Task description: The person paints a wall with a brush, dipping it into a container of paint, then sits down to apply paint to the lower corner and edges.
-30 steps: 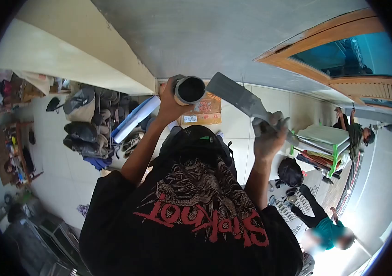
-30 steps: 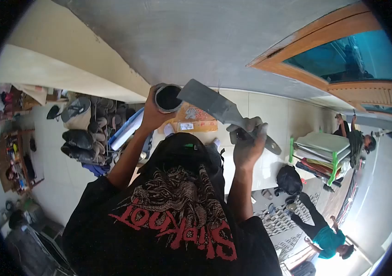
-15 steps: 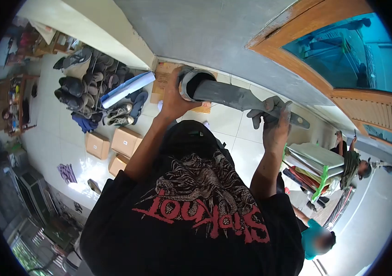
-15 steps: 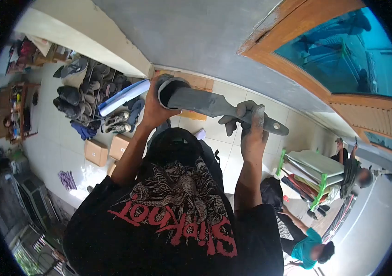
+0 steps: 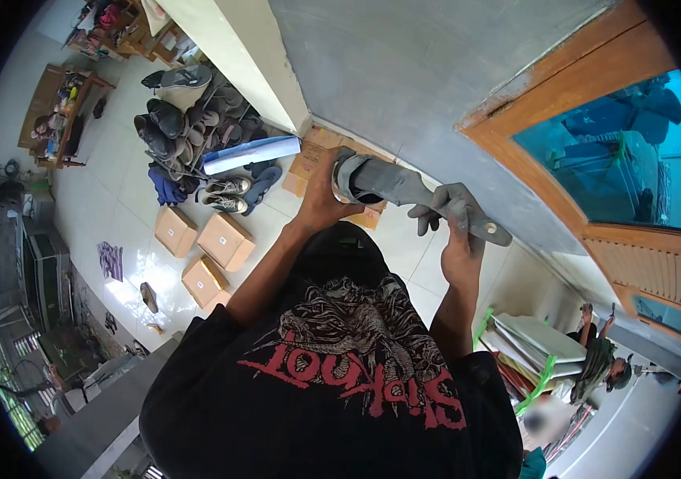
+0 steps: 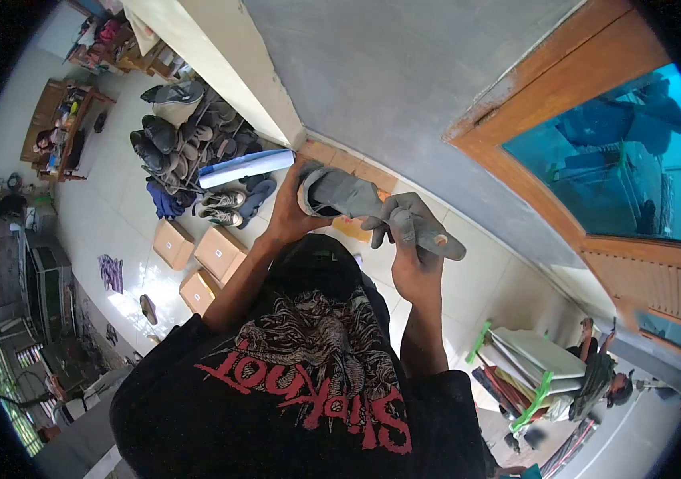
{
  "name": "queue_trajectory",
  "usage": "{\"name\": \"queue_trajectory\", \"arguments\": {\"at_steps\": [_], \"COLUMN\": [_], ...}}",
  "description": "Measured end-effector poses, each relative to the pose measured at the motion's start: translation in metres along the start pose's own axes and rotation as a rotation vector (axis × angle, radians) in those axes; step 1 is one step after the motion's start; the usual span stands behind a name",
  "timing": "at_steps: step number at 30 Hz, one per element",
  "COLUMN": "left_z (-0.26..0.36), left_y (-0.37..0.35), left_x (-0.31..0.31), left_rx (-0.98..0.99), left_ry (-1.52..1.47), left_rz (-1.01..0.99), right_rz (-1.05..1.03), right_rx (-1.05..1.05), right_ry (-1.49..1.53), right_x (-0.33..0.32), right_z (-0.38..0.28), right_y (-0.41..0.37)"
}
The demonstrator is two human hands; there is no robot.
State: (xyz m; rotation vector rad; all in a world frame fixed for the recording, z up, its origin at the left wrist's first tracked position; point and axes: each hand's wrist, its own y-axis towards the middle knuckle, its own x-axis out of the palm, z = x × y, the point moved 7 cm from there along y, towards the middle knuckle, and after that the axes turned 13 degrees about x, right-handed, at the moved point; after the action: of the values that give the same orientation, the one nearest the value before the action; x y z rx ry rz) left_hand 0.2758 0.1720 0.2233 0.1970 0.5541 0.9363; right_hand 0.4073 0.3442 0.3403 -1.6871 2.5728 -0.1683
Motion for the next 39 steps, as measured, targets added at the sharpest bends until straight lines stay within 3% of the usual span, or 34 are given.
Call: {"name": "queue_trajectory", "arguments": {"at_steps": [7, 11, 17, 19, 21, 23, 25, 27, 33, 39], "left_z": [-0.006, -0.021, -0.017, -0.004, -0.01, -0.019, -0.02, -0.012, 0.011, -0.01], "left_y": [-0.006, -0.009, 0.0, 0.006, 0.009, 0.009, 0.013, 0.017, 0.036, 0.045], "left_x": [-0.019, -0.029, -0.048, -0.058, -0.064, -0.067, -0.074, -0.077, -0.089, -0.094], "left_rx": [0.018, 0.054, 0.013, 0.027, 0.055, 0.044, 0.039, 0.017, 0.078, 0.147], "left_ry": [0.065, 0.081, 0.015, 0.036, 0.137, 0.196, 0.161, 0.115, 0.06, 0.079], "left_rz": [0.065, 0.094, 0.109, 0.112, 0.104, 0.117, 0.113, 0.106, 0.1, 0.159], "right_rz": [-0.111, -0.019, -0.197, -0.28, -0.315, -0.311, -0.295, -0.282, -0.323, -0.353], "right_rx": [-0.059, -0.087, -0.089, -0.24, -0.263, -0.158, -0.236, -0.278, -0.411, -0.461], "right_ry": [0.194, -0.113, -0.047, -0.274, -0.242, -0.288, -0.338, -0.582, -0.754, -0.991], "right_x": [-0.002, 0.009, 0.047, 0.061, 0.068, 0.075, 0.078, 0.082, 0.087, 0.098], "right_z": [-0.012, -0.002, -0.035, -0.047, -0.057, -0.064, -0.079, -0.091, -0.12, -0.166], "right_y": [0.013, 0.028, 0.04, 0.042, 0.043, 0.045, 0.047, 0.049, 0.059, 0.061]}}
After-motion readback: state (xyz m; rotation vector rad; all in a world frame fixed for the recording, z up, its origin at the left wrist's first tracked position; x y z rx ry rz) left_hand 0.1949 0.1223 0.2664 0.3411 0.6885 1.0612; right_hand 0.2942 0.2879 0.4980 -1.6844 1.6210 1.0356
